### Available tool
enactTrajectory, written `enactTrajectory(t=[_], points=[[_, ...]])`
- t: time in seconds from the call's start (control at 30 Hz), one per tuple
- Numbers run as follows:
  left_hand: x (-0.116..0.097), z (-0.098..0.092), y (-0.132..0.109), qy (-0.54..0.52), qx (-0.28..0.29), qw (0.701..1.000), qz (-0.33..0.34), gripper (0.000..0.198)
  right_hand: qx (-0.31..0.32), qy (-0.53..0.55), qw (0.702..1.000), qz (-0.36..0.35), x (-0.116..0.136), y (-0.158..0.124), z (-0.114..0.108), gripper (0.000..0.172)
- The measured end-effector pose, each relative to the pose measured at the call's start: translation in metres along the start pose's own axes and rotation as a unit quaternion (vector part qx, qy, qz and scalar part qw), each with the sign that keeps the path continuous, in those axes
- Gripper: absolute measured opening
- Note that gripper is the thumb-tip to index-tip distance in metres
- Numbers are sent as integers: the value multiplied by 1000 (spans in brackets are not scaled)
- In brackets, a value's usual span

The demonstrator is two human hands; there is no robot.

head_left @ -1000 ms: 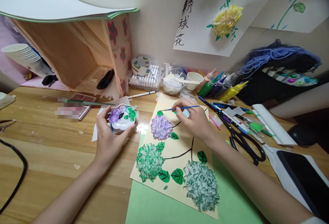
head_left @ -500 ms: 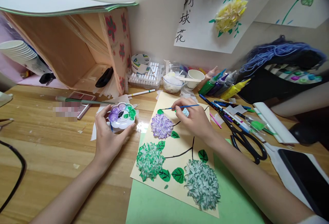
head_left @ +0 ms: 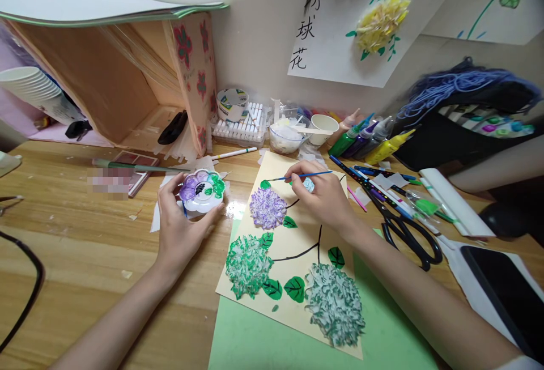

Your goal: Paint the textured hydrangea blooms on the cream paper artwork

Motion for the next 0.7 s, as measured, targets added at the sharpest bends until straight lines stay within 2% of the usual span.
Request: enactTrajectory(t=[0.7], points=[[-1,-1,0,-2,6,1000,-3,81,11,8,1000,7,-1,0,3,14]])
Point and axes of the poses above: each hand's wrist, its own y-axis towards the middle knuckle, its own z-axis out of the palm, x = y × z, the point moved 4 cm from there along y, towards the middle knuckle, and after that the axes turned 9 degrees about y, right-handed, at the moved point
